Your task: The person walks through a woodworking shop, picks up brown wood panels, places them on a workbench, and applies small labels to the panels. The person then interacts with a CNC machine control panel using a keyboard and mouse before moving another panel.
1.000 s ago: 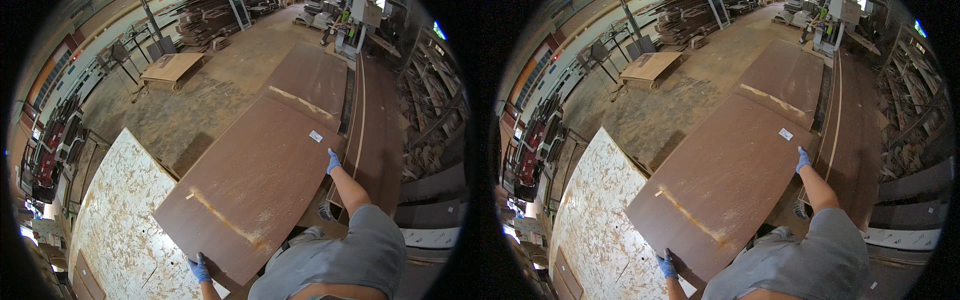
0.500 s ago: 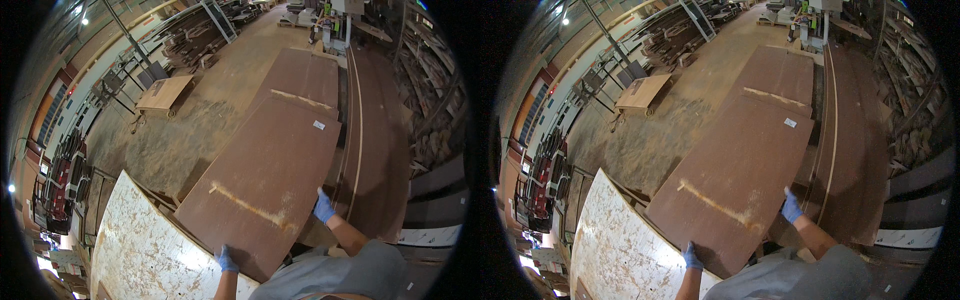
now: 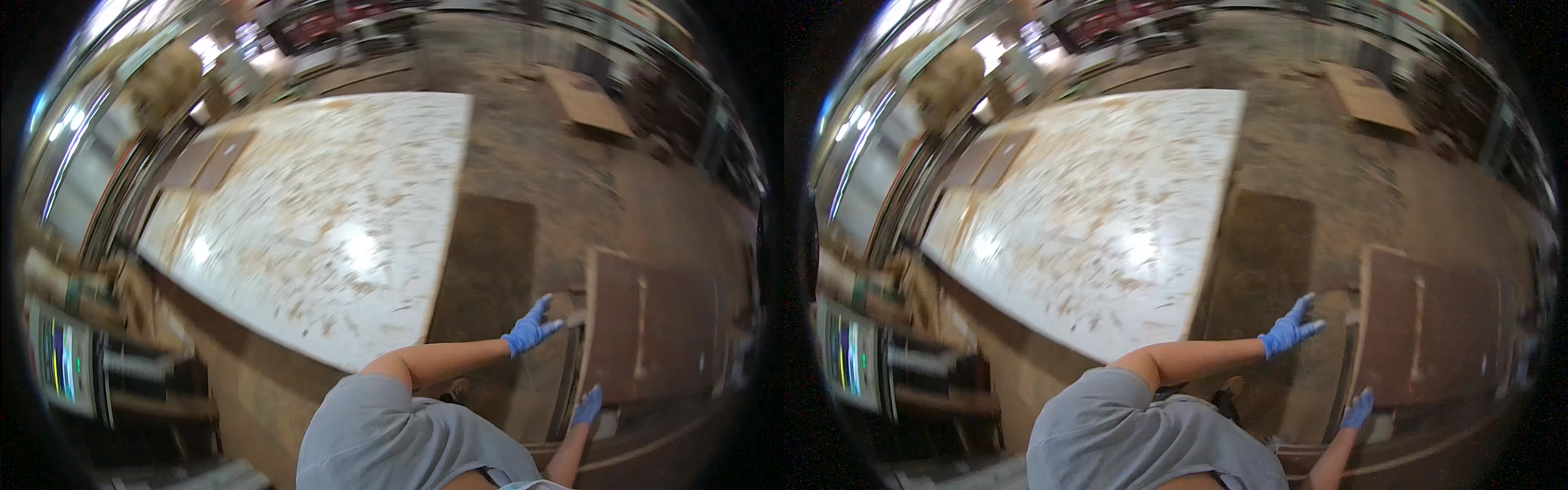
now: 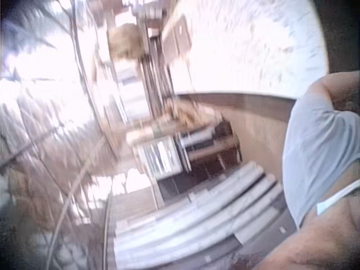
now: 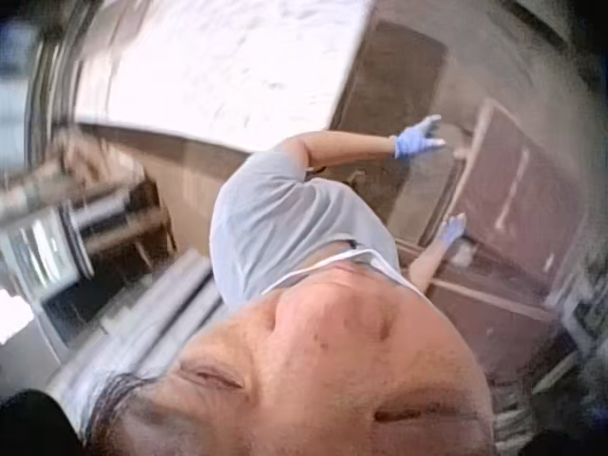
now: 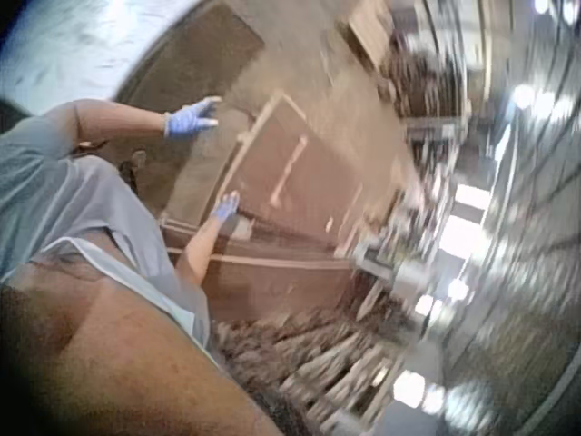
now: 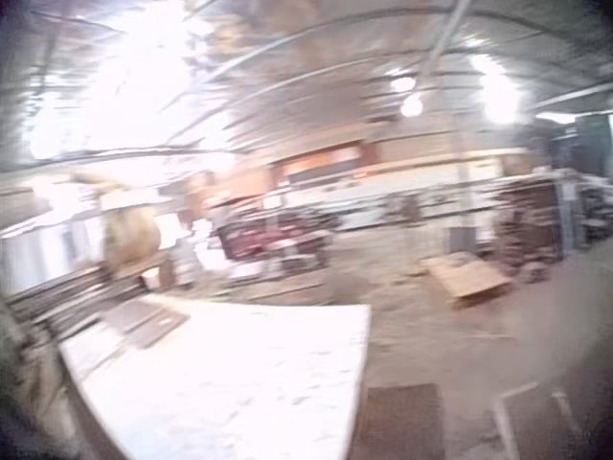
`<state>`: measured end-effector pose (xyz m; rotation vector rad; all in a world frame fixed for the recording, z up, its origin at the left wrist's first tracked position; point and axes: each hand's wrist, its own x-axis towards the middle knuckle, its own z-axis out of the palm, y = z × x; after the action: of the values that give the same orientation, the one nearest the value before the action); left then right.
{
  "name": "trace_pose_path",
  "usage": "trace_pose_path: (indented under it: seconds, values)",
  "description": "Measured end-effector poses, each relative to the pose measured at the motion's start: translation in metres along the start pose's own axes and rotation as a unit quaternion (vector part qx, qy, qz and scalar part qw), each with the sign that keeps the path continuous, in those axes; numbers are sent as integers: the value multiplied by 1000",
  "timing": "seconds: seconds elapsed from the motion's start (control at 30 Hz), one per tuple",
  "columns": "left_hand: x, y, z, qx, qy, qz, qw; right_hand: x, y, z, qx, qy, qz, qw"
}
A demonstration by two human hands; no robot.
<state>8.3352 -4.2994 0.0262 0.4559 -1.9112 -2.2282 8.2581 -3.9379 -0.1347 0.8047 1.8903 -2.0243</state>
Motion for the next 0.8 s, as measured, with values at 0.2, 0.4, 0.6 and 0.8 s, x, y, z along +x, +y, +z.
trace_pose_path:
  seconds: [0.2,0.4,0.6,0.8]
  values:
    - [-141,-13,-165,72,240,34,968,-29,92,128,-157,-164,-6,974]
    - [-335,-57,-319,57,480,-3,876,-264,88,356,-192,-404,-351,823]
    - [-545,-113,-422,62,618,-44,782,-468,225,522,-250,-516,-407,711]
    - [-672,-91,-489,-2,650,-109,752,-626,297,580,-320,-595,-431,598]
